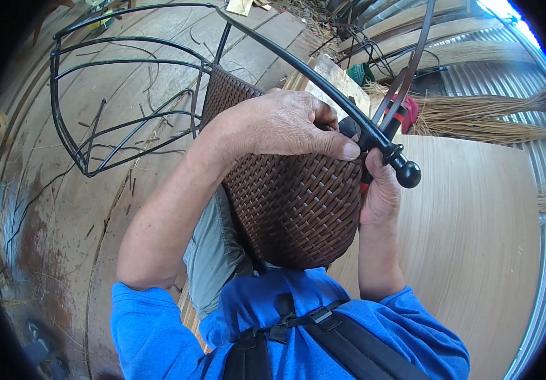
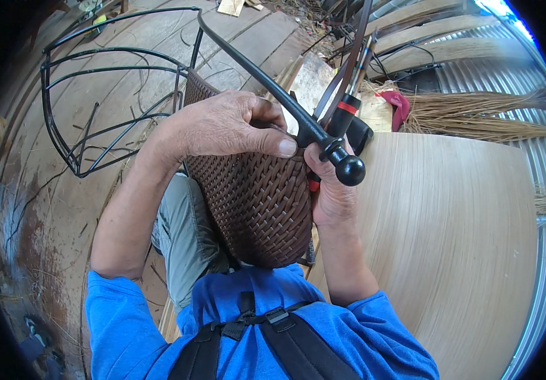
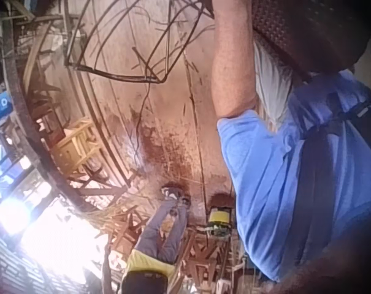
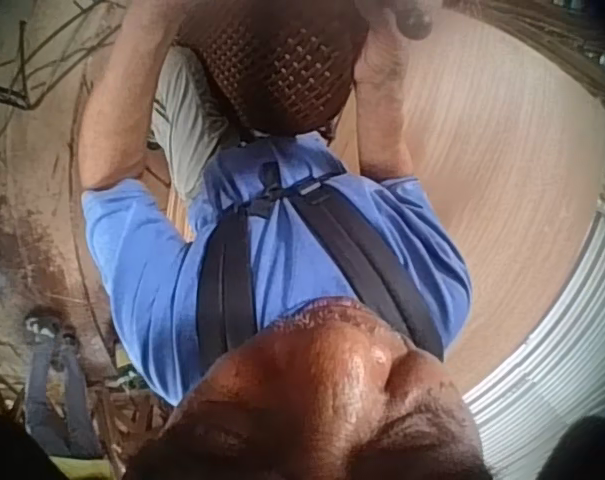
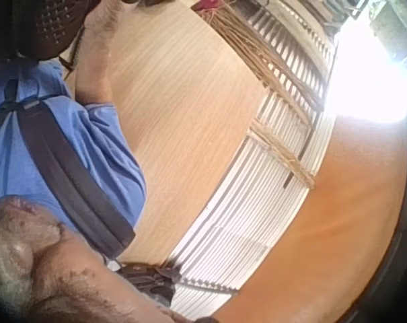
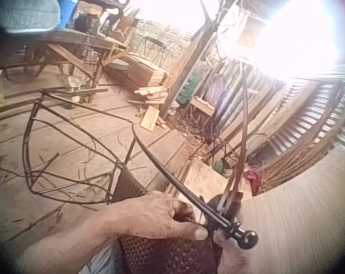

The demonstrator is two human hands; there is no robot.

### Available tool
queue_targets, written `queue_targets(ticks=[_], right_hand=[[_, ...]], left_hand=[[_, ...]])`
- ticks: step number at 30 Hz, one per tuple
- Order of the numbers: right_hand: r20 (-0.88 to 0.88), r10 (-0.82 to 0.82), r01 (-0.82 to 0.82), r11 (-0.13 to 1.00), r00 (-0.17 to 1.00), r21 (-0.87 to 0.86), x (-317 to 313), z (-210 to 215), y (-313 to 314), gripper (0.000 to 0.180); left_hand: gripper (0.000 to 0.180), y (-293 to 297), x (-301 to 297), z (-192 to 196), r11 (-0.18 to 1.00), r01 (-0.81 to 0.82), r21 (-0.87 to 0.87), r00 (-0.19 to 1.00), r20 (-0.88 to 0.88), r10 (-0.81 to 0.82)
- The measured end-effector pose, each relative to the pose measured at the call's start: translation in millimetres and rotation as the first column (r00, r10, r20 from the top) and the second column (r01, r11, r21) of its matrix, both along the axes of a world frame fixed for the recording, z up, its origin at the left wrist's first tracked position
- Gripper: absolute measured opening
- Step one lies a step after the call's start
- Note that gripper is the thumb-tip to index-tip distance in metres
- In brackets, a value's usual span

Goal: Repair or finish the seat of a wicker chair frame by weaving plastic strips into place.

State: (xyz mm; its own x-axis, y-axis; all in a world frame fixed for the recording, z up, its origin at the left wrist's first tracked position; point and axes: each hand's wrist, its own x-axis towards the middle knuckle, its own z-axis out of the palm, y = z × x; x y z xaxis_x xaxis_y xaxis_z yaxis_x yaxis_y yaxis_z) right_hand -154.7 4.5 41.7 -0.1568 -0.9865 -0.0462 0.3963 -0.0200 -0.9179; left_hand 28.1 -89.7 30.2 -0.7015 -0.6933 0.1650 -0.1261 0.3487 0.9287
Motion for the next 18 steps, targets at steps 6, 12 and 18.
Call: queue_targets(ticks=[6,12,18], right_hand=[[-0.185,-0.004,0.002,1.000,0.983,-0.010,10.0,7.7,0.8,0.051],[-0.287,-0.022,0.004,0.998,0.958,-0.063,12.5,7.2,2.9,0.054],[-0.364,-0.117,0.041,0.977,0.924,-0.210,4.7,2.2,5.9,0.041]], left_hand=[[0.063,-0.6,1.3,1.6,1.000,-0.003,-0.019,1.000,0.029,0.004],[0.052,-0.3,-1.1,-7.2,0.987,-0.012,-0.162,1.000,0.002,0.012],[0.045,-7.1,-5.0,-23.5,0.935,-0.037,-0.354,0.971,-0.232,-0.049]])
